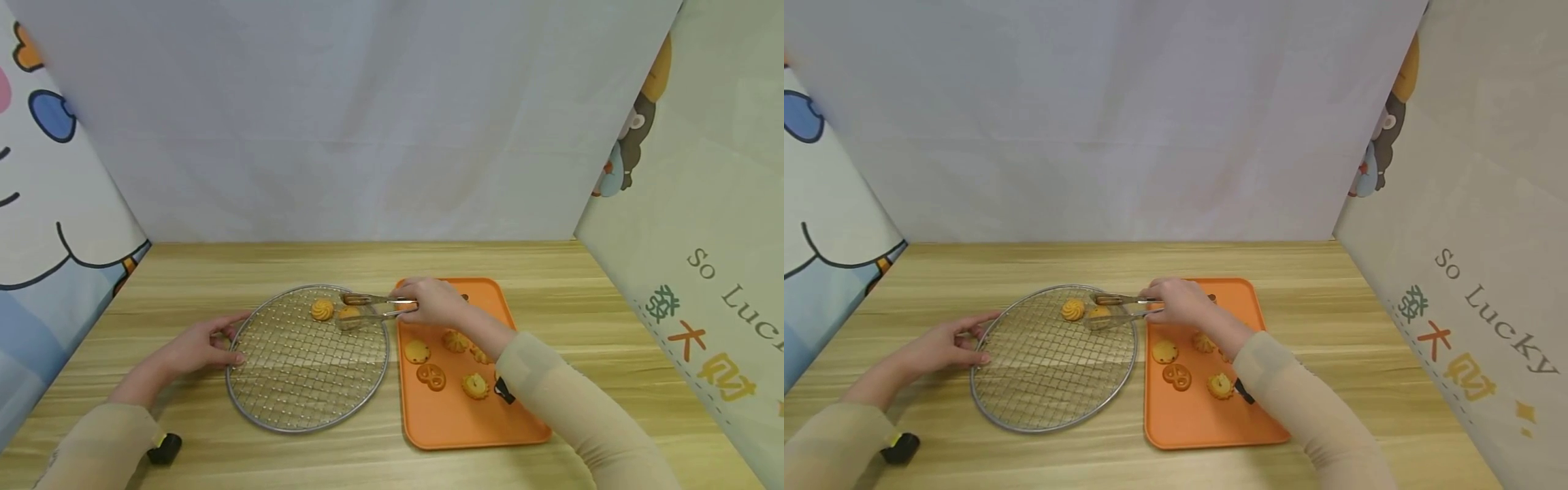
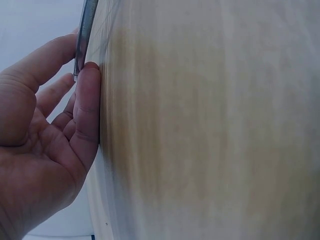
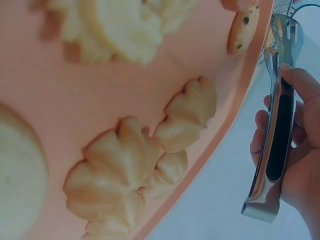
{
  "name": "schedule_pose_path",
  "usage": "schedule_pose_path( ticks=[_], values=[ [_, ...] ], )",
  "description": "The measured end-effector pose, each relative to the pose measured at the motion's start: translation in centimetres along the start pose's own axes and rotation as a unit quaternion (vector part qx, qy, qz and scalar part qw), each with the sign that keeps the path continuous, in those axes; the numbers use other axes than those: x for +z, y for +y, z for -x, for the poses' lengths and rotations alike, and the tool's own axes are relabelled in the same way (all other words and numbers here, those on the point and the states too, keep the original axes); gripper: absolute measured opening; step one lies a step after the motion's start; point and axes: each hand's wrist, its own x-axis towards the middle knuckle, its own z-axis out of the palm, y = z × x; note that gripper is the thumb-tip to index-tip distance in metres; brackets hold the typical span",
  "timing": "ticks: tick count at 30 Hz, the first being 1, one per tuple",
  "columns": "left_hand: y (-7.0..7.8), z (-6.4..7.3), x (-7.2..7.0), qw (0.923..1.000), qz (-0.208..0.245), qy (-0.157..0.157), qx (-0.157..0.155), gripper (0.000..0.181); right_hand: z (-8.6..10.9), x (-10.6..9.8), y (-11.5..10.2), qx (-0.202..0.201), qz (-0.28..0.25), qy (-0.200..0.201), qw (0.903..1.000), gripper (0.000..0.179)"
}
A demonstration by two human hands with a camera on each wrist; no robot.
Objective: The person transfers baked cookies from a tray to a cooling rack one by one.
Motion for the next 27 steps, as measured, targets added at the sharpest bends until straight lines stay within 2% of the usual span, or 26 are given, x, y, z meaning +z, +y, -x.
schedule_pose_path(
  ticks=[5, 12, 22, 27],
  values=[
    [0.2, 0.0, 0.0, 1.0000, -0.008, 0.001, 0.003, 0.090, 0.4, -0.5, 0.1, 0.003, -0.018, -0.006, 0.9998, 0.042],
    [0.4, 0.1, 0.0, 0.9998, -0.017, 0.001, 0.005, 0.089, 1.3, -1.6, 0.1, -0.010, -0.021, 0.009, 0.9997, 0.044],
    [0.3, 0.2, 0.0, 0.9999, -0.014, 0.000, 0.006, 0.089, 3.2, -4.2, -0.1, 0.002, -0.042, 0.006, 0.9991, 0.044],
    [0.4, 0.2, 0.0, 0.9999, -0.015, 0.003, 0.006, 0.089, 4.4, -5.6, 0.1, -0.001, -0.046, 0.024, 0.9987, 0.043]
  ],
)
